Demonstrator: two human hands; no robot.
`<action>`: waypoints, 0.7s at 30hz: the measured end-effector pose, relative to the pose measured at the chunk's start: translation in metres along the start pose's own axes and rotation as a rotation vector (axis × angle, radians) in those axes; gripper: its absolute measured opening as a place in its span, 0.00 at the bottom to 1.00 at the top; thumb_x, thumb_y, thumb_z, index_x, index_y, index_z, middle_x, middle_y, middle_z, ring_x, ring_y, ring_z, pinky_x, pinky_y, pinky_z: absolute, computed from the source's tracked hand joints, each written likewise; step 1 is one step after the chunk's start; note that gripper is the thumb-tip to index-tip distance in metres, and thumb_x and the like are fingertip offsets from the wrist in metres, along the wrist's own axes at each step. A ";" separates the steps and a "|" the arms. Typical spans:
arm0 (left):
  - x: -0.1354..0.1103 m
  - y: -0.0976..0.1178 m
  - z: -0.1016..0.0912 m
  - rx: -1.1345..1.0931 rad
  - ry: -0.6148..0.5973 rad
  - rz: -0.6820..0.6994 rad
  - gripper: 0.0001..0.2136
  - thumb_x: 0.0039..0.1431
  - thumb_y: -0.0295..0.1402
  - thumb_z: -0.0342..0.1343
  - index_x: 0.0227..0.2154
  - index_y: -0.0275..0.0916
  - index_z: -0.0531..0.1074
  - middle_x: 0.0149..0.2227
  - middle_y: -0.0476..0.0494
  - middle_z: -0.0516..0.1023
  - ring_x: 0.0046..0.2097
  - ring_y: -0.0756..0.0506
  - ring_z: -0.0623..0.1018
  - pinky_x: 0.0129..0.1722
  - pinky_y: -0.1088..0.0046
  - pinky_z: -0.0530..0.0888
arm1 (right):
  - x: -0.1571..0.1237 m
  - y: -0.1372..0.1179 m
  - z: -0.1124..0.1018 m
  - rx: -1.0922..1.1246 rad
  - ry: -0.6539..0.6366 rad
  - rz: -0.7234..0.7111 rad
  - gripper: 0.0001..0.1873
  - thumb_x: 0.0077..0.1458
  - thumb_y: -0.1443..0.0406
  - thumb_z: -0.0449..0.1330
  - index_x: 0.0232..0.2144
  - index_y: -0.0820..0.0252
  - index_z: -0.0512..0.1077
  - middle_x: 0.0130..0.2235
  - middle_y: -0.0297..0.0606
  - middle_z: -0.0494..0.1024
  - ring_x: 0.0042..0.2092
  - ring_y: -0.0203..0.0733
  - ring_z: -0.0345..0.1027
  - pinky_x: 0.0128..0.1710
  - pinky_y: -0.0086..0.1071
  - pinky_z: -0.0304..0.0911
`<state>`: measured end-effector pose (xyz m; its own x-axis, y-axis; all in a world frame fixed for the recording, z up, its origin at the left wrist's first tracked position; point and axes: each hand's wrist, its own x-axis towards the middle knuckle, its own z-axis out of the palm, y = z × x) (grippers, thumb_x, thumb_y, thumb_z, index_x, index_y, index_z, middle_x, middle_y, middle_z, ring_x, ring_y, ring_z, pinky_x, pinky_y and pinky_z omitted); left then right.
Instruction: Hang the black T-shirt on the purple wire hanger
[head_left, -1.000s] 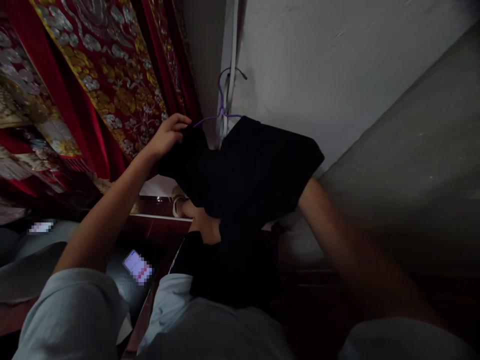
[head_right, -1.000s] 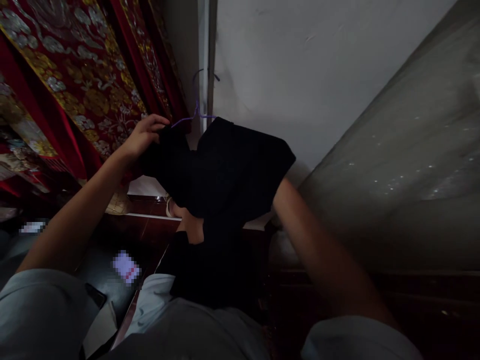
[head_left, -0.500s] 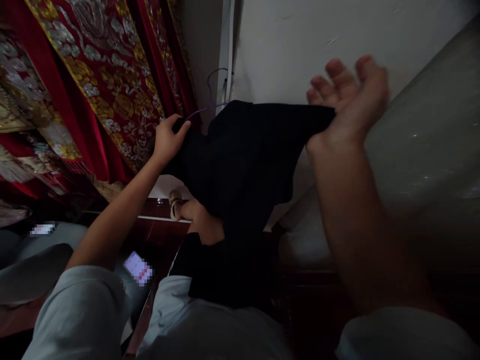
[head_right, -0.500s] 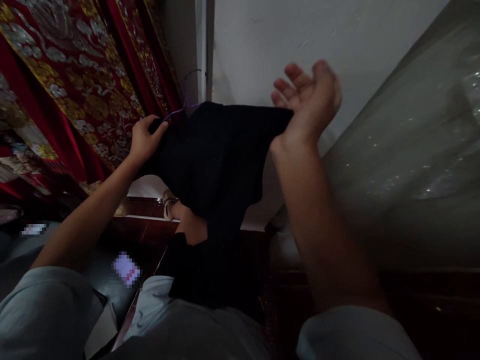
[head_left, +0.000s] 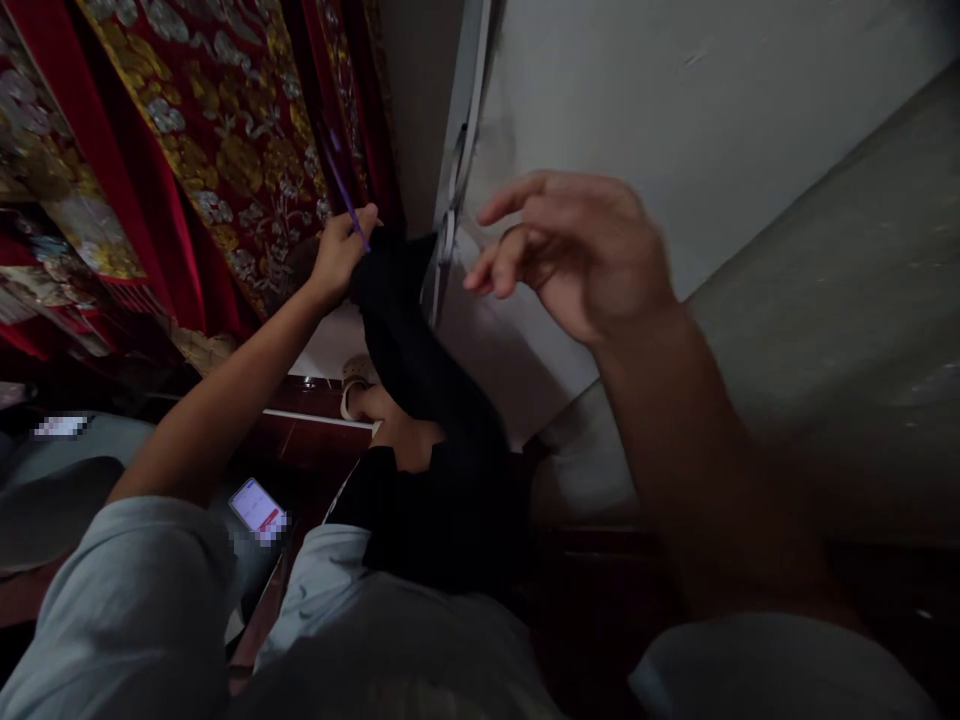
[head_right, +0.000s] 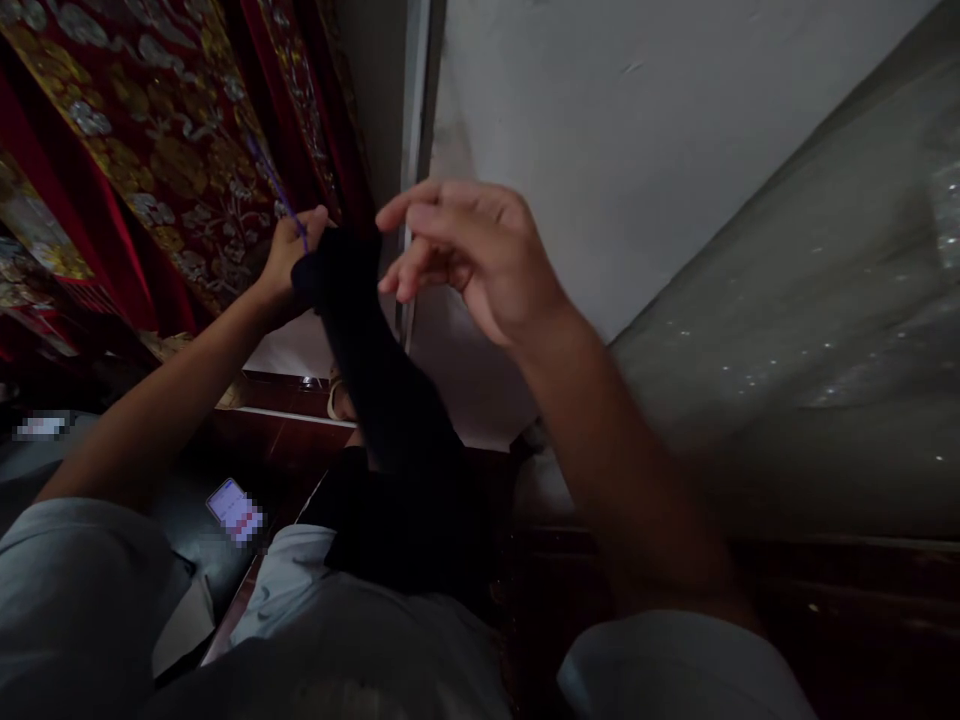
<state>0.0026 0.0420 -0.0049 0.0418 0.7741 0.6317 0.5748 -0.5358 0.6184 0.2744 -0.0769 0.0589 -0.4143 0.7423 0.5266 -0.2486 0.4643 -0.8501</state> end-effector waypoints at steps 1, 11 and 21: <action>-0.008 0.009 -0.001 -0.017 -0.022 0.009 0.23 0.74 0.51 0.43 0.35 0.39 0.75 0.32 0.42 0.76 0.45 0.41 0.79 0.48 0.62 0.77 | -0.003 0.011 -0.004 -0.141 0.025 -0.029 0.09 0.57 0.60 0.62 0.35 0.61 0.77 0.22 0.33 0.76 0.27 0.41 0.73 0.37 0.37 0.73; -0.068 0.099 0.001 -0.241 -0.477 0.259 0.26 0.69 0.55 0.51 0.39 0.36 0.81 0.43 0.38 0.83 0.53 0.40 0.81 0.62 0.61 0.72 | -0.014 0.171 -0.006 -1.205 -0.042 -0.205 0.52 0.50 0.62 0.70 0.71 0.61 0.51 0.74 0.55 0.50 0.74 0.65 0.42 0.72 0.67 0.37; -0.048 0.073 -0.059 -0.349 -0.335 0.113 0.28 0.55 0.53 0.69 0.53 0.42 0.78 0.59 0.40 0.79 0.62 0.37 0.76 0.68 0.49 0.68 | -0.032 0.171 -0.035 -1.209 0.326 -0.161 0.31 0.44 0.68 0.66 0.53 0.62 0.66 0.51 0.52 0.72 0.54 0.60 0.68 0.55 0.54 0.67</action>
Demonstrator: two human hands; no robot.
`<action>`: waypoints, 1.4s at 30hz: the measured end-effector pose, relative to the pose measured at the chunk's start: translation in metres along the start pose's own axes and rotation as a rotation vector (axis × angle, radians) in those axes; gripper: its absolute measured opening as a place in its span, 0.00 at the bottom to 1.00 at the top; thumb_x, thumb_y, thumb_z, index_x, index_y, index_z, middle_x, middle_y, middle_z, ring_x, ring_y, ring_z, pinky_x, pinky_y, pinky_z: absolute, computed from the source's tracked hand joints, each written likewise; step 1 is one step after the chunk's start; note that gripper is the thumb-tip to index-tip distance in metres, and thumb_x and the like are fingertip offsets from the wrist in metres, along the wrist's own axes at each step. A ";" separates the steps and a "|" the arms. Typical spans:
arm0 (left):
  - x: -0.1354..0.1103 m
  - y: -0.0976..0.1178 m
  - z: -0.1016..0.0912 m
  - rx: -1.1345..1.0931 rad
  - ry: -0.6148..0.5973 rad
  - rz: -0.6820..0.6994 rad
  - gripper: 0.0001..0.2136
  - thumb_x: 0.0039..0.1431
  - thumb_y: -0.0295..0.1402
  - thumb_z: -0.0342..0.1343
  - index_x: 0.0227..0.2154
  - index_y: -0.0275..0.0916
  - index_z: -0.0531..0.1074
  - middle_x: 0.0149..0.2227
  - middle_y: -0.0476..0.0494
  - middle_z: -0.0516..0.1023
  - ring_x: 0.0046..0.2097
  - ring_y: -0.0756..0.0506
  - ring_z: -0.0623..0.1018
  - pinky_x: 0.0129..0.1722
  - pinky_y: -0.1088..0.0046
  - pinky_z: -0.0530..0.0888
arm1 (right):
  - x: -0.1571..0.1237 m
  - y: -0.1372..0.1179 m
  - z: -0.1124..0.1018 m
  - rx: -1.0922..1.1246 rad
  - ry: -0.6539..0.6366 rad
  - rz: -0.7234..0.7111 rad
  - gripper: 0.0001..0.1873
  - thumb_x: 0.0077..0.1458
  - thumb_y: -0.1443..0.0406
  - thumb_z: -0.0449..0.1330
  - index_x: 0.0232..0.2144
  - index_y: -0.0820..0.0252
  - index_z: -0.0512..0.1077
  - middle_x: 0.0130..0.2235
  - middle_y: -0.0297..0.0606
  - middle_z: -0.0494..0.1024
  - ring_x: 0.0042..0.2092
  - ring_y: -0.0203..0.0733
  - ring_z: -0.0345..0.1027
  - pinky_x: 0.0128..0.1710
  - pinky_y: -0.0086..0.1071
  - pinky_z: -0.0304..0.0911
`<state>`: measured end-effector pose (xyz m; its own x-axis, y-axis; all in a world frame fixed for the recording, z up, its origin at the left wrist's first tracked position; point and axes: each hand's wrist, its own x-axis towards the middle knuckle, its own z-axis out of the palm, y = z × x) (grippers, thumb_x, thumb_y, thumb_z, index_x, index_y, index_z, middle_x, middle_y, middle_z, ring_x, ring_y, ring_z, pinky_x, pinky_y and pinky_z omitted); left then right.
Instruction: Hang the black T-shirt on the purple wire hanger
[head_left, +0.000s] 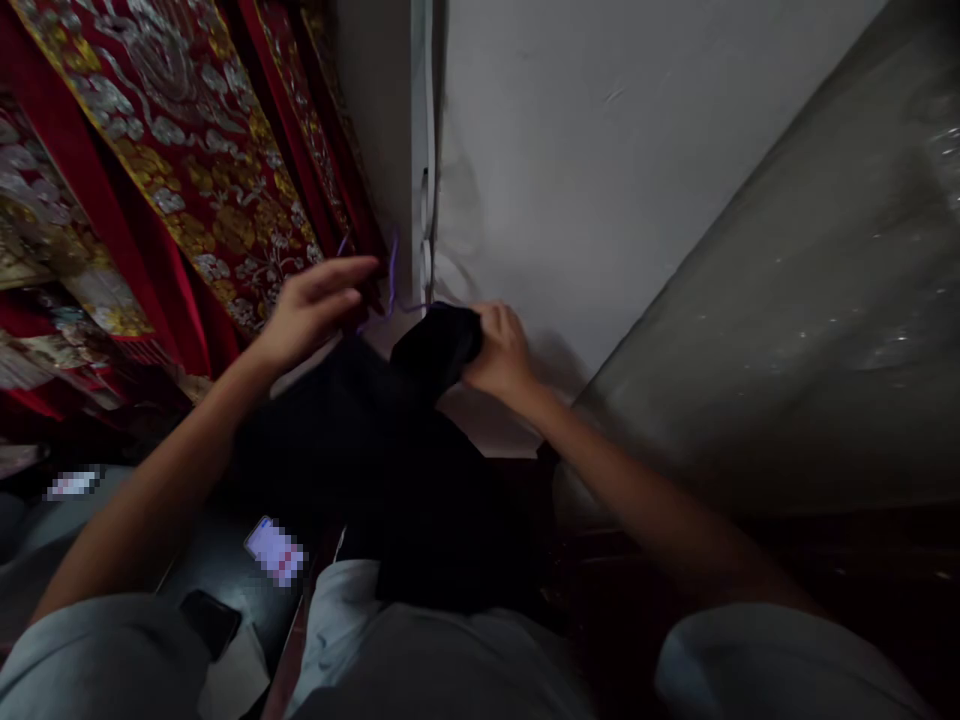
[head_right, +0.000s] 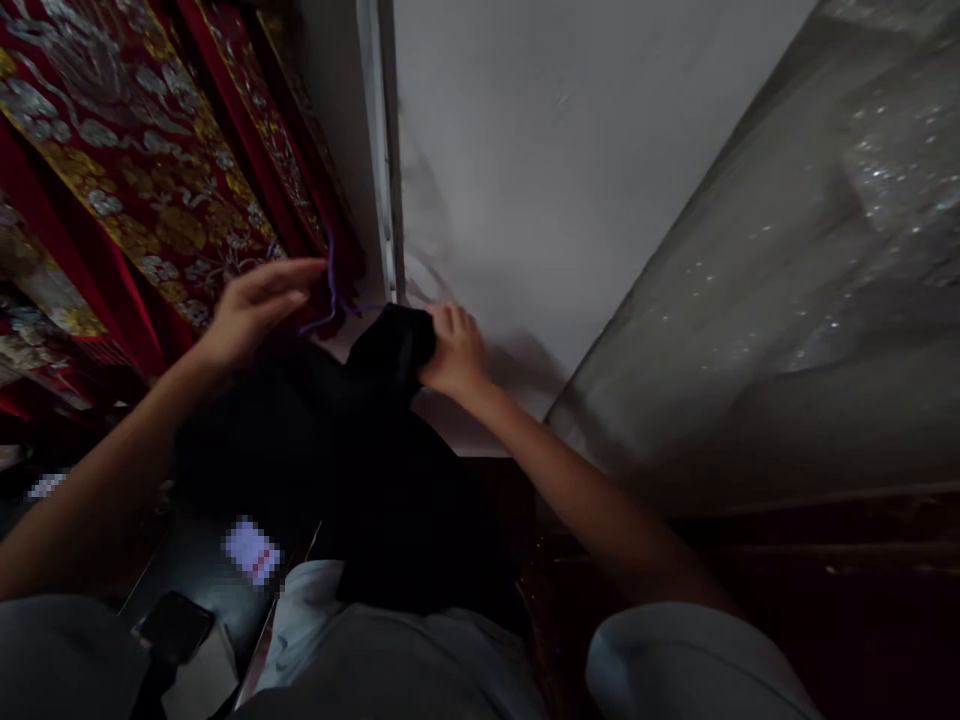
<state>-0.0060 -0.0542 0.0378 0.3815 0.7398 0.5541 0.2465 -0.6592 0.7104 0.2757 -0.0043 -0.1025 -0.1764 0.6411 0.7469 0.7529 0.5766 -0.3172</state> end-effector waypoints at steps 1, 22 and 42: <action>-0.002 0.004 -0.015 -0.039 0.106 0.029 0.27 0.55 0.53 0.69 0.52 0.43 0.79 0.58 0.43 0.80 0.61 0.39 0.77 0.68 0.49 0.69 | 0.001 0.008 -0.010 -0.028 0.034 0.049 0.34 0.42 0.68 0.67 0.53 0.63 0.65 0.52 0.53 0.72 0.54 0.61 0.67 0.56 0.54 0.66; -0.042 -0.049 0.131 0.899 -0.291 -0.368 0.25 0.71 0.38 0.49 0.67 0.36 0.61 0.44 0.35 0.83 0.44 0.36 0.83 0.44 0.62 0.76 | 0.056 -0.014 -0.120 -0.167 -0.159 0.175 0.37 0.51 0.63 0.71 0.61 0.62 0.63 0.60 0.51 0.69 0.64 0.62 0.62 0.65 0.56 0.60; -0.094 0.059 0.063 -0.095 0.832 0.093 0.20 0.45 0.31 0.69 0.43 0.48 0.75 0.42 0.53 0.75 0.44 0.48 0.77 0.36 0.74 0.74 | 0.022 -0.060 -0.098 0.002 -0.129 -0.018 0.32 0.56 0.67 0.62 0.62 0.48 0.64 0.65 0.43 0.66 0.74 0.67 0.47 0.72 0.70 0.45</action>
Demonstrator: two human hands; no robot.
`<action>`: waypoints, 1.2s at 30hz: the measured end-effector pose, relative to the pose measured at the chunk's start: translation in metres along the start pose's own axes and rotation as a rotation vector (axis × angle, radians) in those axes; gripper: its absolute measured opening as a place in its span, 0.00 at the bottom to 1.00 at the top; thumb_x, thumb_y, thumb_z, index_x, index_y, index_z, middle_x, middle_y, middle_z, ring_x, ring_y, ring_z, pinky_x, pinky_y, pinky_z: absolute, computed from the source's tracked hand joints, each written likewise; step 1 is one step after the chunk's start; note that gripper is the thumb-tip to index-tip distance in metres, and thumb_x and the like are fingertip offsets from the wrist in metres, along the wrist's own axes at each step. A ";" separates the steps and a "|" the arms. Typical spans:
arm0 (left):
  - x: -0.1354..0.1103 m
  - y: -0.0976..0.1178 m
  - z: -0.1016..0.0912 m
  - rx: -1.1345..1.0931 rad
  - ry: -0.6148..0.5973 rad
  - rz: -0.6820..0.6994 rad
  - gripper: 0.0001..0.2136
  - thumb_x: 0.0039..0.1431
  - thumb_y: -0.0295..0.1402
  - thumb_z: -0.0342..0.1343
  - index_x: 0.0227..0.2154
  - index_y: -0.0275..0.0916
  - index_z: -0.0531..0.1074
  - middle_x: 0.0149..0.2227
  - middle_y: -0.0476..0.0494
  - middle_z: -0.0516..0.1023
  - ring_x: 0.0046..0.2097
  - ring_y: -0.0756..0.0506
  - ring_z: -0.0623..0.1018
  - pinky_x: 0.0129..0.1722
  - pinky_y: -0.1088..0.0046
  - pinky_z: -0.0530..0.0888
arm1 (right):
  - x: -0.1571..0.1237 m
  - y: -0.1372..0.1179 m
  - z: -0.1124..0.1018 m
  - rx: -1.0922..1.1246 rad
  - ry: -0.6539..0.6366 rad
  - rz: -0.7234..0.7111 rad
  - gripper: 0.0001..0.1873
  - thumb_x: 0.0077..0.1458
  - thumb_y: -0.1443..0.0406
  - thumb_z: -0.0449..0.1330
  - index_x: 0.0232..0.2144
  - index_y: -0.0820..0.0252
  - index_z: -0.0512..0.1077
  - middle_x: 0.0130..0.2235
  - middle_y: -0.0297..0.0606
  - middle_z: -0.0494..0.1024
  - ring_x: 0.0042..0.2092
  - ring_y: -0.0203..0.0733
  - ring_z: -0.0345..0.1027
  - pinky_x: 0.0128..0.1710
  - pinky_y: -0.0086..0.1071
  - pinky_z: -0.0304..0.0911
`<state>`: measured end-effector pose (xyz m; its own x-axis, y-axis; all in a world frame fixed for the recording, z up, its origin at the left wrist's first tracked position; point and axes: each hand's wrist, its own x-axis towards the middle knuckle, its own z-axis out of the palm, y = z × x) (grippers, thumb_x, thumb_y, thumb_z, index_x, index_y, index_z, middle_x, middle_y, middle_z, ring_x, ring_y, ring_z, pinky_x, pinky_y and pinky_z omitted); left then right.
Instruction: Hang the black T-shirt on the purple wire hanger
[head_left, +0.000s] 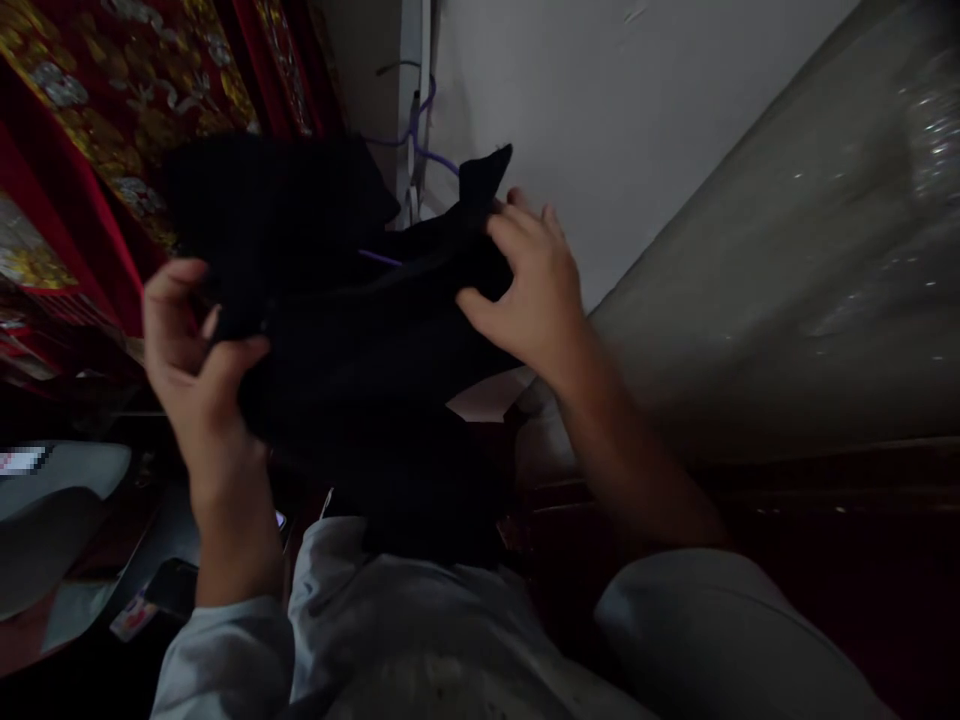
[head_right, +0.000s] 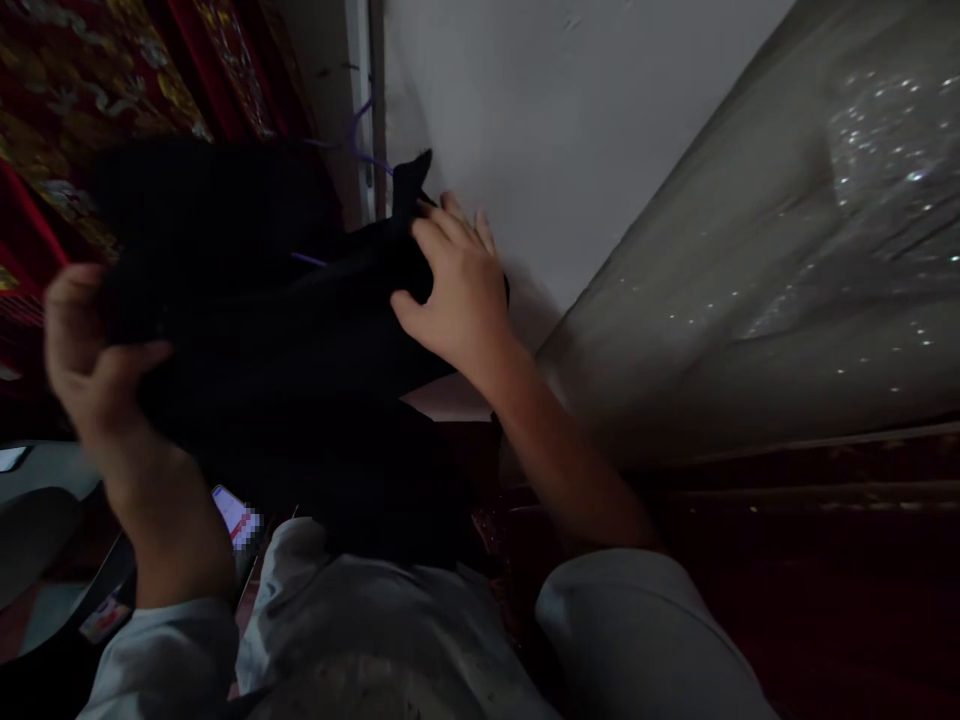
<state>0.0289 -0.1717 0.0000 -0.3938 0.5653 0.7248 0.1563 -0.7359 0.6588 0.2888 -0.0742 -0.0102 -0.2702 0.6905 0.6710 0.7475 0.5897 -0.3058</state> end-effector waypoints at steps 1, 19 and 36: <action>0.004 0.005 -0.001 -0.025 0.002 0.028 0.21 0.44 0.32 0.71 0.44 0.49 0.75 0.44 0.55 0.76 0.46 0.47 0.78 0.37 0.74 0.75 | 0.001 -0.004 -0.004 0.003 -0.008 0.013 0.28 0.57 0.67 0.61 0.60 0.48 0.67 0.62 0.43 0.69 0.73 0.65 0.50 0.72 0.70 0.46; -0.158 -0.069 0.051 0.096 -0.278 -0.612 0.13 0.62 0.40 0.62 0.28 0.38 0.69 0.25 0.53 0.65 0.28 0.52 0.65 0.30 0.77 0.64 | -0.141 -0.018 0.088 0.799 -0.023 0.477 0.11 0.62 0.55 0.61 0.40 0.55 0.74 0.38 0.40 0.79 0.42 0.46 0.75 0.44 0.39 0.70; -0.151 -0.085 0.042 0.241 -0.398 -0.500 0.08 0.63 0.38 0.61 0.38 0.38 0.73 0.34 0.48 0.77 0.37 0.48 0.77 0.40 0.74 0.72 | -0.132 -0.019 0.075 0.892 -0.331 0.472 0.18 0.64 0.53 0.59 0.28 0.57 0.68 0.26 0.30 0.67 0.29 0.35 0.61 0.30 0.30 0.56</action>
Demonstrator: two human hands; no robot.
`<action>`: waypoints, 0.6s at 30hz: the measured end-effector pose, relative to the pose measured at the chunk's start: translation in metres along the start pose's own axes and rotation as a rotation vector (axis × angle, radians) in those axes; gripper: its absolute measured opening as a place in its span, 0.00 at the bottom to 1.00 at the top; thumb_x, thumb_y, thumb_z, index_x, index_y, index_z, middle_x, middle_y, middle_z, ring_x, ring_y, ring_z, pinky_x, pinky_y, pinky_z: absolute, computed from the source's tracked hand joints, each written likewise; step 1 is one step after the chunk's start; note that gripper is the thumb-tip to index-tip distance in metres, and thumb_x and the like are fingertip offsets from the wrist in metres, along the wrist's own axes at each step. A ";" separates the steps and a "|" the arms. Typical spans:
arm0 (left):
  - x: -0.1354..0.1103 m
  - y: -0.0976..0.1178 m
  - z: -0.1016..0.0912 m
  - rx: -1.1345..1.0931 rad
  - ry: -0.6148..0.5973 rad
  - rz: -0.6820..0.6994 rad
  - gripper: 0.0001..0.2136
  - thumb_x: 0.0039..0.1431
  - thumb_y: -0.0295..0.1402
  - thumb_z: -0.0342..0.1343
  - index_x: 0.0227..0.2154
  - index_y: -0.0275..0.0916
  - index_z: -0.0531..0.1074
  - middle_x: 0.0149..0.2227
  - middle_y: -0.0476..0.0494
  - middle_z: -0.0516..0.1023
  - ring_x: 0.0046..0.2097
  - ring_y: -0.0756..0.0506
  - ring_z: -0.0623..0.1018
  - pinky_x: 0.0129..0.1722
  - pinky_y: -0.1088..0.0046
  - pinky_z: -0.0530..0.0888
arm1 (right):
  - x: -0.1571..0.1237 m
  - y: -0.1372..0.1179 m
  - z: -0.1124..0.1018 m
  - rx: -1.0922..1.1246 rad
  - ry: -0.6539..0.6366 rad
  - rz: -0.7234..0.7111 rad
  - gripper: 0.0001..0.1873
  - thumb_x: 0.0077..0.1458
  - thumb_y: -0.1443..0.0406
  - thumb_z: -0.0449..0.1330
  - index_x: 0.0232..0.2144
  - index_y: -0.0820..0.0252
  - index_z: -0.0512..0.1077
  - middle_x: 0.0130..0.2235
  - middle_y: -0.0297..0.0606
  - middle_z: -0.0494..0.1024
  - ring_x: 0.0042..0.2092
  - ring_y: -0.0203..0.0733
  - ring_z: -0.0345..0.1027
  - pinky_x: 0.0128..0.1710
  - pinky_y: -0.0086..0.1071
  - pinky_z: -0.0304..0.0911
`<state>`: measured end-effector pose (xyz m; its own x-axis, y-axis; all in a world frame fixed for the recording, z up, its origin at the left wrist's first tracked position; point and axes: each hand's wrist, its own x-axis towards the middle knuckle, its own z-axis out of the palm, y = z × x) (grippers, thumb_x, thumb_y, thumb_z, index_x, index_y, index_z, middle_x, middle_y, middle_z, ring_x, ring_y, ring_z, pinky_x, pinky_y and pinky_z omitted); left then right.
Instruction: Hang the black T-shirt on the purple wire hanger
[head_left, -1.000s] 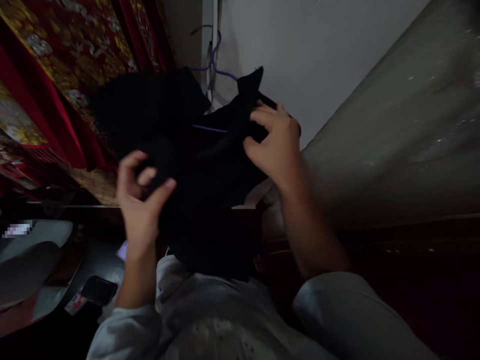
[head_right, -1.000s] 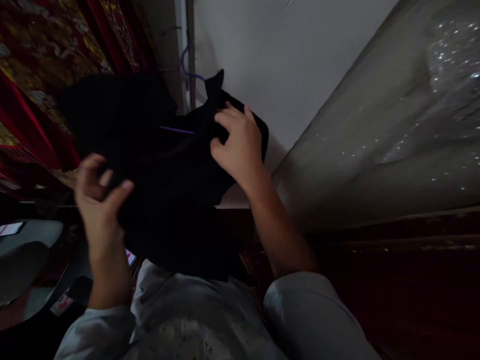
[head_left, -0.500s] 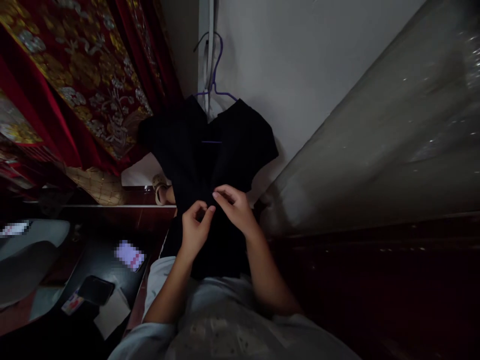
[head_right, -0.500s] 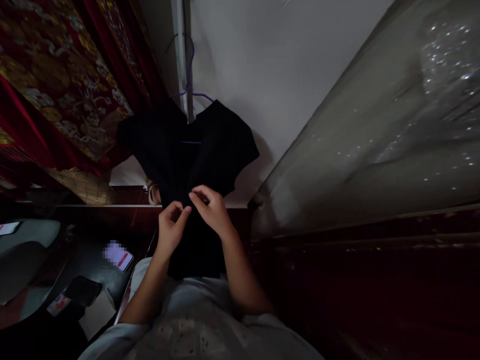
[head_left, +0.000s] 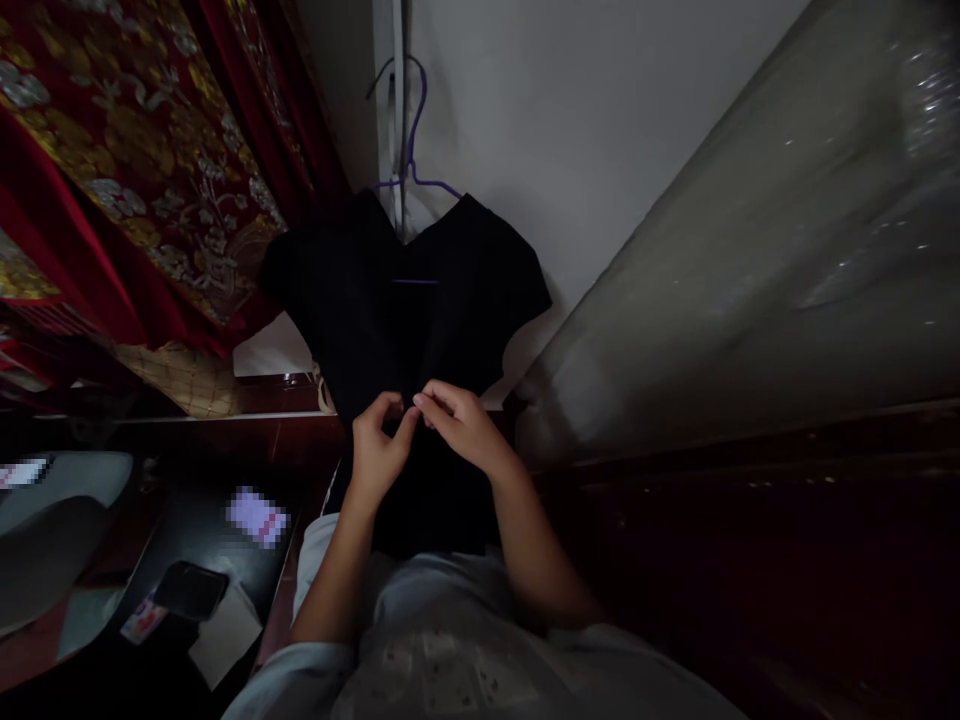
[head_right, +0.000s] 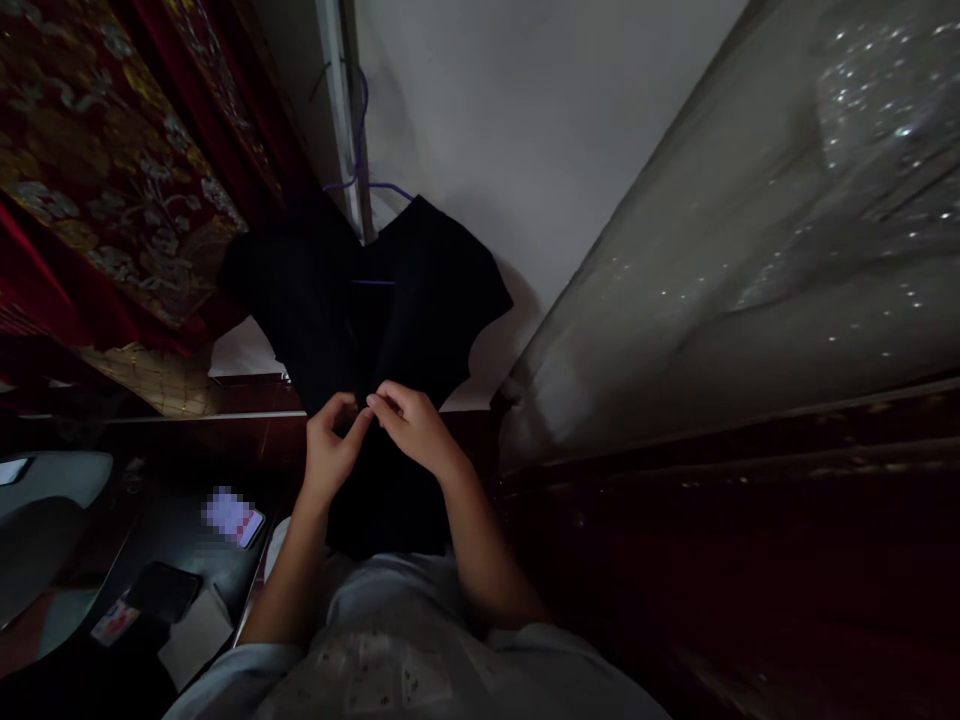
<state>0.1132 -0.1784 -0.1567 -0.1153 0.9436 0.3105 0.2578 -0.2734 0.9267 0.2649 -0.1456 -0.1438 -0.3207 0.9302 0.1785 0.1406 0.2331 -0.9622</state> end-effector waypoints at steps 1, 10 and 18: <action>0.001 -0.002 0.000 0.024 -0.010 0.007 0.08 0.63 0.38 0.61 0.37 0.38 0.73 0.33 0.47 0.77 0.36 0.47 0.77 0.40 0.74 0.72 | 0.000 0.000 -0.001 0.059 -0.010 0.037 0.17 0.62 0.53 0.61 0.27 0.58 0.68 0.25 0.30 0.68 0.28 0.35 0.62 0.30 0.30 0.57; 0.005 -0.017 0.003 0.108 0.053 0.071 0.11 0.63 0.37 0.60 0.29 0.39 0.68 0.28 0.50 0.71 0.33 0.49 0.72 0.36 0.75 0.68 | 0.033 0.005 0.001 0.817 -0.100 0.484 0.13 0.49 0.61 0.70 0.23 0.61 0.70 0.14 0.20 0.53 0.17 0.25 0.41 0.16 0.23 0.38; -0.011 -0.041 0.033 0.250 -0.108 0.089 0.07 0.65 0.32 0.56 0.30 0.41 0.67 0.30 0.47 0.72 0.33 0.46 0.73 0.34 0.71 0.67 | 0.134 -0.061 -0.052 1.044 0.132 0.342 0.12 0.65 0.69 0.60 0.27 0.58 0.67 0.16 0.20 0.51 0.17 0.27 0.43 0.15 0.21 0.45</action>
<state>0.1356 -0.1718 -0.2048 0.0183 0.9359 0.3517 0.4922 -0.3146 0.8117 0.2617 -0.0206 -0.0502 -0.3044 0.9374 -0.1689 -0.6765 -0.3376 -0.6545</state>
